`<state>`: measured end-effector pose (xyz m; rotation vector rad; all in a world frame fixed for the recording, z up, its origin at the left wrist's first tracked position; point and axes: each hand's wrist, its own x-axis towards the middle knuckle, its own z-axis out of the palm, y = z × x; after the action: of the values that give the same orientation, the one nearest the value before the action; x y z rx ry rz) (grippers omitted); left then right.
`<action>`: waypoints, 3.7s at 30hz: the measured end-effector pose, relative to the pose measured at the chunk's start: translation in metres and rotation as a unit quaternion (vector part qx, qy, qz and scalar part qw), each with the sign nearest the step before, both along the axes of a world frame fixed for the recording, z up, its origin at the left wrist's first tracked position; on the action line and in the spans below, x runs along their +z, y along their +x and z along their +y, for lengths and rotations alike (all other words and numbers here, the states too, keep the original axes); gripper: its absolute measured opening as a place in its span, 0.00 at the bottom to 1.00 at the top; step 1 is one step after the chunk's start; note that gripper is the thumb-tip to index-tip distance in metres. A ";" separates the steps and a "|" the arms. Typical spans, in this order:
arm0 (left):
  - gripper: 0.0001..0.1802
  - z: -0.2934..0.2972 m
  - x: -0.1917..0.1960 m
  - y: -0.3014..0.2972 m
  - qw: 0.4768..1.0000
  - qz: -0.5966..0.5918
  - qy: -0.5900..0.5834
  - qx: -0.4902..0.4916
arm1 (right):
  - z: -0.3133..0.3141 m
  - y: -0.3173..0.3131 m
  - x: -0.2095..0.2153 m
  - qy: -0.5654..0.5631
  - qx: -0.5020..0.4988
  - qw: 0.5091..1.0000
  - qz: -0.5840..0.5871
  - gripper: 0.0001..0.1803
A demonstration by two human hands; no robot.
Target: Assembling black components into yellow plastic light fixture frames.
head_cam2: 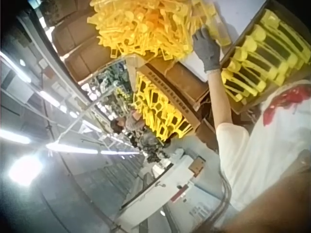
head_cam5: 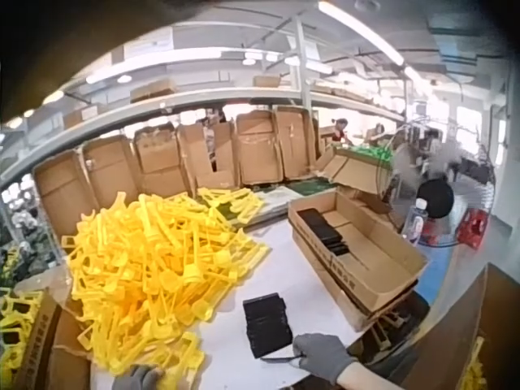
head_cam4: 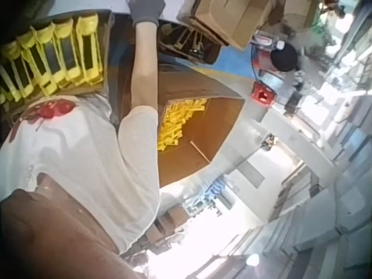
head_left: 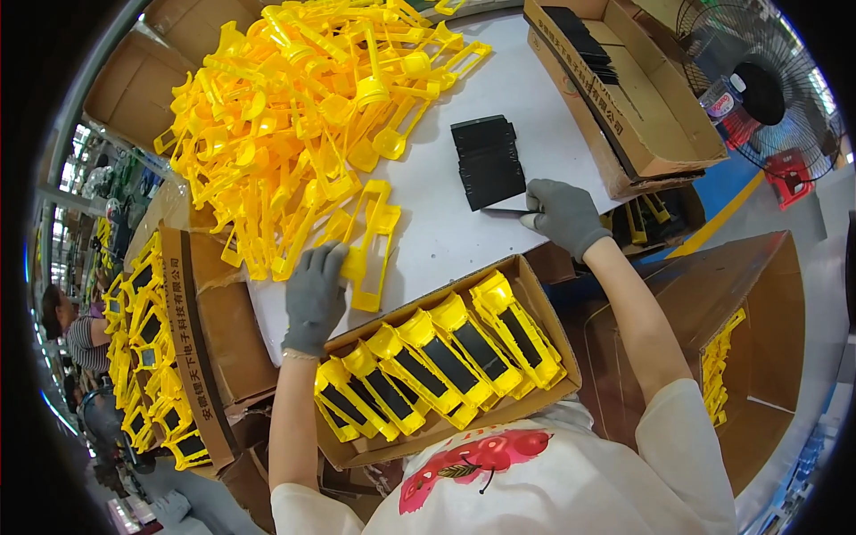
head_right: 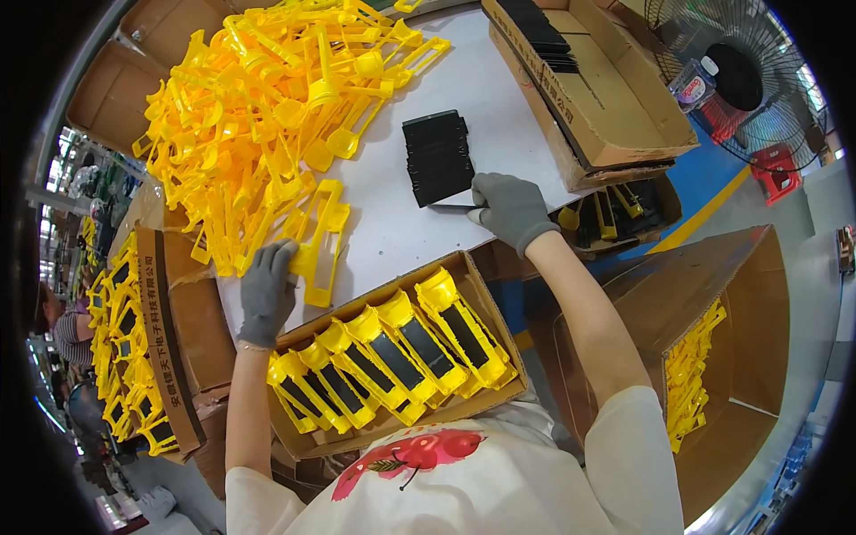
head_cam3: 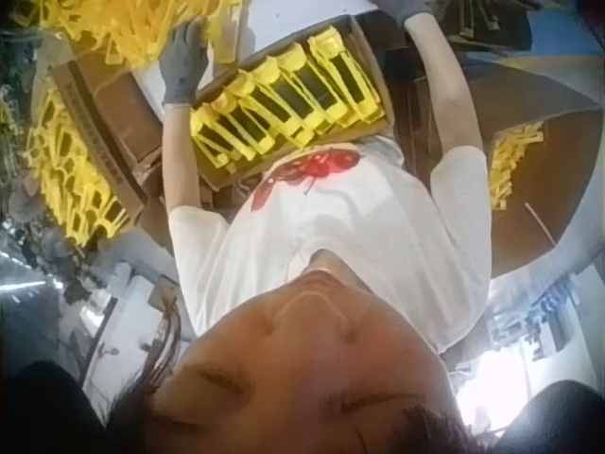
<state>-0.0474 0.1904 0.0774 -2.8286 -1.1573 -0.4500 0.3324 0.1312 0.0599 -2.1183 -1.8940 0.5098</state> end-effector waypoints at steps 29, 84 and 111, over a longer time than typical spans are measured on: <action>0.16 -0.113 0.047 0.071 0.544 -0.569 -0.600 0.143 | -0.104 -0.090 0.084 0.042 -0.034 0.887 0.458 0.10; 0.25 -0.074 0.041 0.094 0.955 0.090 -0.266 0.098 | 0.009 -0.005 -0.018 0.204 -0.003 0.978 -0.053 0.19; 0.18 -0.073 0.068 0.024 0.676 -0.501 -0.518 0.155 | -0.095 -0.081 0.075 0.100 -0.022 0.882 0.460 0.07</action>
<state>-0.0230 0.1171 0.1450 -2.8693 -2.7647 -2.0512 0.2513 0.0359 0.1353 -1.3692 -1.2569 1.0231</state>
